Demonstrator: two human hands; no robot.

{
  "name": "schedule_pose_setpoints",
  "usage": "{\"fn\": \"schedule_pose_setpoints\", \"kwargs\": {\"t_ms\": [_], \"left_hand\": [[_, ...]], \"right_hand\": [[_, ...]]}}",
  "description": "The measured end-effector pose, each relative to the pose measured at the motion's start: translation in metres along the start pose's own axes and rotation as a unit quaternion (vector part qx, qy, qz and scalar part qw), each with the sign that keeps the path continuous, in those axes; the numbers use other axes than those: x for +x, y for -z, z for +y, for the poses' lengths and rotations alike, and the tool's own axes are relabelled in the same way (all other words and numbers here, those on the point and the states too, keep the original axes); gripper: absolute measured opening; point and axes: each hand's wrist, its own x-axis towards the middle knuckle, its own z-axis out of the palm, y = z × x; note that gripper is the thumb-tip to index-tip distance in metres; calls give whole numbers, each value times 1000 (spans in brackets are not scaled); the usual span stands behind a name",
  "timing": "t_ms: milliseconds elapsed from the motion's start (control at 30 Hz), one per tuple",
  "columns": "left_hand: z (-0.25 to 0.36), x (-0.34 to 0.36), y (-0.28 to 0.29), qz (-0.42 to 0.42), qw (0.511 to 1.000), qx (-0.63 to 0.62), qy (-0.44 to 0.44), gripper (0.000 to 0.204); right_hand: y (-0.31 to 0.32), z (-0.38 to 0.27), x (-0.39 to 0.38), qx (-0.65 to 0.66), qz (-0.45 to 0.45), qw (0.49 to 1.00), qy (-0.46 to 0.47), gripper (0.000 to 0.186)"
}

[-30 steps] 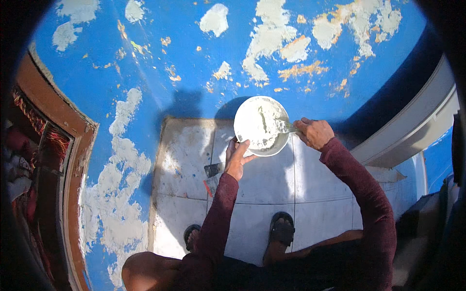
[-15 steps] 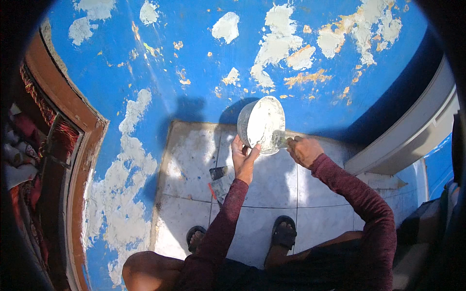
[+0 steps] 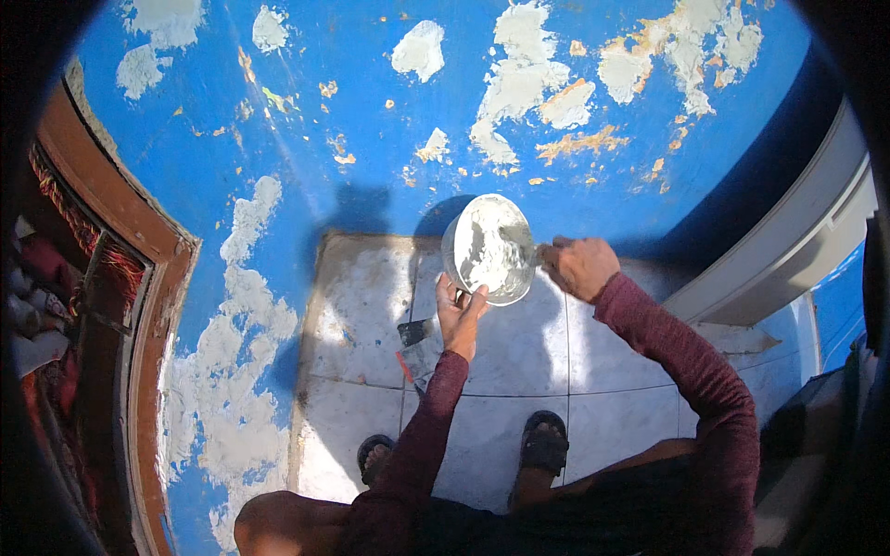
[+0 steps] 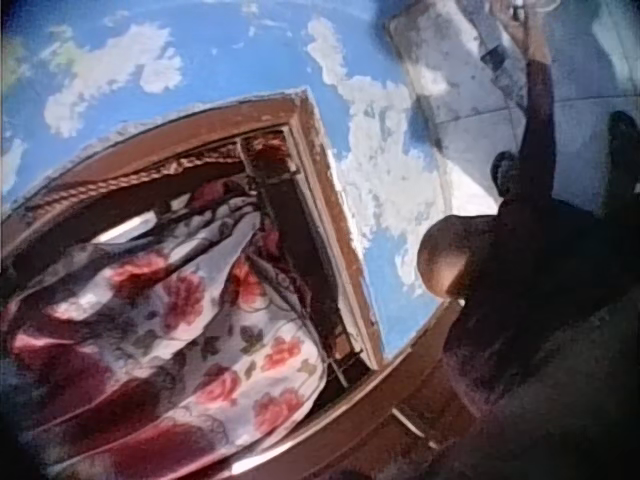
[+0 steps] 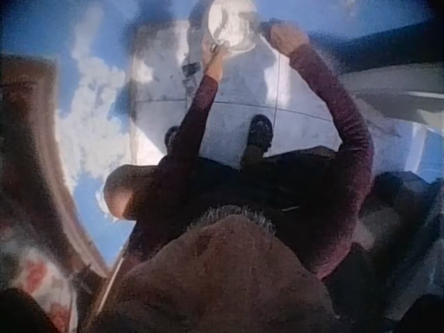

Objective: The person scoops white plaster from a bucket using a trowel and applies it to a blue wall with peeling paint. They repeatedly transfer plaster from the bucket to a larger trowel and smooth it onto the wall surface.

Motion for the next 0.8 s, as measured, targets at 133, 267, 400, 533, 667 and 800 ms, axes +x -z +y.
{"fn": "schedule_pose_setpoints", "kwargs": {"t_ms": [133,267,400,533,667,800], "left_hand": [[15,-9,-16,-3,999,22,25,82],[25,-10,-17,-38,997,25,55,73],[31,-9,-12,-49,998,7,49,66],[19,-12,-15,-39,999,-22,7,62],[12,-12,-21,-9,999,-48,-7,60],[10,-7,-8,8,999,-35,10,58]], "right_hand": [[-5,21,17,-143,102,982,72,28],[-7,21,26,-207,109,968,86,33],[-19,29,25,-193,104,973,71,35],[-25,36,14,-138,19,989,47,36],[-43,17,-10,-136,-65,986,63,37],[-52,6,-20,-143,-27,985,95,34]]}}
